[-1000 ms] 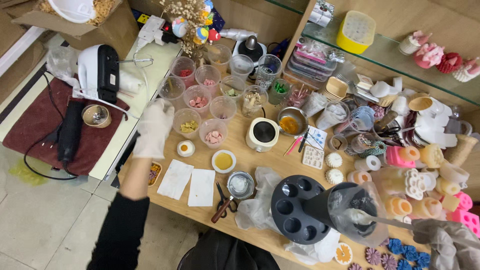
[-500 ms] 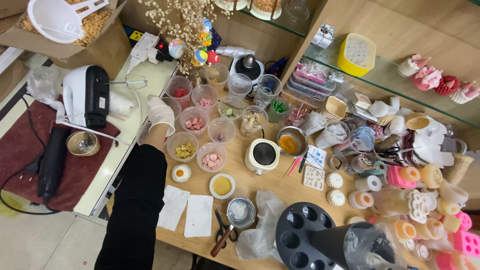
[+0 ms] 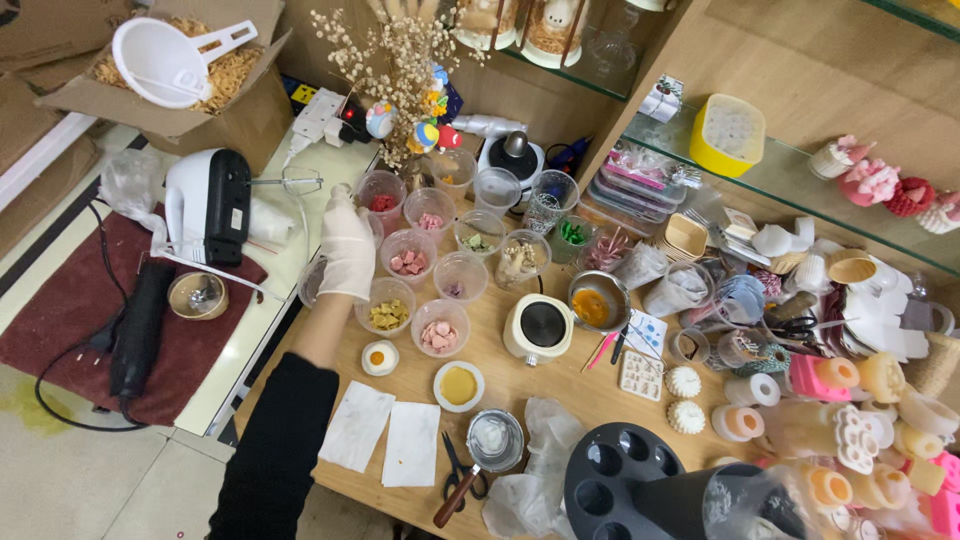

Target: The person prepares candle components by scraping white wax from a small pot into a plastic pastry bag with a spoon and then placing the bag into a black stand.

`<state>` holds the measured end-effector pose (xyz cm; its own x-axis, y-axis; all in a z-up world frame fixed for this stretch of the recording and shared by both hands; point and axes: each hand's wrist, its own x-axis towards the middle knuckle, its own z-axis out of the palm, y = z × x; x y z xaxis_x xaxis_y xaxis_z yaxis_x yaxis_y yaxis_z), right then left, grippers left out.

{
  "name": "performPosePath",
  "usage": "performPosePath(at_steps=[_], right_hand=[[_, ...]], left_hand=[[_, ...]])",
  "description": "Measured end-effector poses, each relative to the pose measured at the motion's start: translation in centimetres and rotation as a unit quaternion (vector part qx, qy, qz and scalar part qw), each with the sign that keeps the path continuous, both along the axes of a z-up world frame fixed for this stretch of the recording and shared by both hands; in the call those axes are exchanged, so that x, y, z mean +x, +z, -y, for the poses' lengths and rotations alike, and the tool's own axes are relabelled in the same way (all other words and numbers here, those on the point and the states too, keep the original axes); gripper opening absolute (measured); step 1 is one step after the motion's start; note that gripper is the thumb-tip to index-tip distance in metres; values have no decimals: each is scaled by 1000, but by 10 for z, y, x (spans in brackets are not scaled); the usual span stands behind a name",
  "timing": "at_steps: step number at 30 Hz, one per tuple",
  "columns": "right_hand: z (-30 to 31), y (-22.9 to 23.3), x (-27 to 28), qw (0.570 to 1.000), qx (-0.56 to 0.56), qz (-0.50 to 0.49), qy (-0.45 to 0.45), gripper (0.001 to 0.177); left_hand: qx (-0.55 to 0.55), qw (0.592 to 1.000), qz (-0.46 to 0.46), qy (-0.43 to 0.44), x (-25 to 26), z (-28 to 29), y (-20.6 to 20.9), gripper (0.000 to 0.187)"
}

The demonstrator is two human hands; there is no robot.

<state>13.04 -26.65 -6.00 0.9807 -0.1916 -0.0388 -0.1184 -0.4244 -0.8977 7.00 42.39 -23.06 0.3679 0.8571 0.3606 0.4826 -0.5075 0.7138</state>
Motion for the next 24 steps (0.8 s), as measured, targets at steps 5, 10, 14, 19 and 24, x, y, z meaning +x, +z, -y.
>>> performPosePath(at_steps=[5,10,14,19,24], right_hand=[[20,22,-53,993,-50,93,47,17],[-34,68,-75,995,-25,86,49,10],[-58,101,-75,990,-10,82,115,18],[-60,114,-63,974,-52,130,177,22],[-58,118,-44,969,-11,140,205,12]], left_hand=[[125,978,76,-149,-39,79,126,18],[-79,877,193,-432,-51,174,247,20],[-216,732,147,-630,-34,252,305,17],[-267,570,87,-772,-9,355,318,19],[-410,533,-76,-736,-3,405,313,22]])
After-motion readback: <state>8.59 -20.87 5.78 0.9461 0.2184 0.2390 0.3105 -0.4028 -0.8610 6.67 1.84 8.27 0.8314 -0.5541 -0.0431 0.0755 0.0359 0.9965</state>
